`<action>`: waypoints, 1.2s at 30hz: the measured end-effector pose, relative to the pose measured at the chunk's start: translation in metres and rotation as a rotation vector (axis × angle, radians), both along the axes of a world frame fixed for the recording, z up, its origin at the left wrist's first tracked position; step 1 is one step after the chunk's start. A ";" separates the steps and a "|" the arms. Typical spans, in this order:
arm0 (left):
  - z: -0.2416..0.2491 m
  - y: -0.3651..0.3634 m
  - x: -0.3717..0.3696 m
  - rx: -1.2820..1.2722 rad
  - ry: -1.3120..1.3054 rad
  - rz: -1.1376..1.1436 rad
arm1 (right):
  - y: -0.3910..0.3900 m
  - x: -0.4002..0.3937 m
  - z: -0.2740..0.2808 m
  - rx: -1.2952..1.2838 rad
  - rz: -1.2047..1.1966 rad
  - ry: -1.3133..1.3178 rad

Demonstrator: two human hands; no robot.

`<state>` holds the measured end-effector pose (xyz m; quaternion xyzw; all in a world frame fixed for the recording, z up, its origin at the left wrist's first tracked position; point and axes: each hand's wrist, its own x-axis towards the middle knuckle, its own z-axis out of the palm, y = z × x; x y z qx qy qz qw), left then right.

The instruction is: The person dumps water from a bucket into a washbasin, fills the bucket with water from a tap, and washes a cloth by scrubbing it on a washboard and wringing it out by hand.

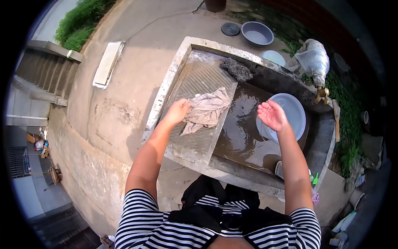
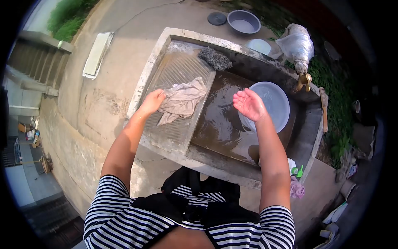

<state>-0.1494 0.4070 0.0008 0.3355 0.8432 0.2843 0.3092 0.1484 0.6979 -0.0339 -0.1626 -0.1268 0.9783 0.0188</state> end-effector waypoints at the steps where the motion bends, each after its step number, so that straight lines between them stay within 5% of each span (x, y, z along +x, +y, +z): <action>1: -0.017 -0.003 0.000 0.040 0.032 0.061 | -0.022 -0.029 0.037 0.052 0.088 -0.015; 4: -0.018 -0.005 0.010 0.082 0.074 0.153 | -0.065 -0.076 0.095 0.254 0.202 0.042; 7: -0.012 -0.010 0.025 0.158 0.298 0.182 | -0.051 -0.078 0.080 0.403 -0.053 -0.171; 8: -0.012 -0.013 0.029 0.232 0.496 0.184 | -0.036 -0.068 0.062 0.377 -0.170 -0.294; 15: -0.006 -0.009 0.067 0.024 0.532 0.048 | 0.066 0.092 -0.144 0.284 -0.921 -1.224; 19: -0.026 -0.002 0.076 -0.006 0.542 0.174 | 0.054 0.108 -0.144 0.365 -0.965 -1.072; 21: -0.030 0.001 0.076 0.019 0.547 0.212 | 0.036 0.095 -0.089 0.070 -0.387 -0.399; 23: -0.031 0.003 0.077 0.008 0.539 0.254 | 0.022 0.043 -0.042 -0.064 -0.060 0.023; 28: -0.031 0.015 0.065 -0.024 0.616 0.235 | -0.071 -0.093 0.071 0.612 0.419 -0.202; 31: -0.034 0.015 0.064 0.007 0.694 0.176 | -0.112 -0.152 0.056 1.550 0.171 -0.429; 32: -0.034 0.015 0.065 0.025 0.701 0.137 | -0.123 -0.166 0.023 1.961 -0.140 -0.408; 34: -0.027 0.010 0.069 0.113 0.787 0.151 | -0.157 -0.179 0.016 2.155 -0.194 -0.761; 36: -0.021 0.002 0.070 0.203 0.520 0.232 | -0.174 -0.173 0.017 2.197 -0.100 -0.700</action>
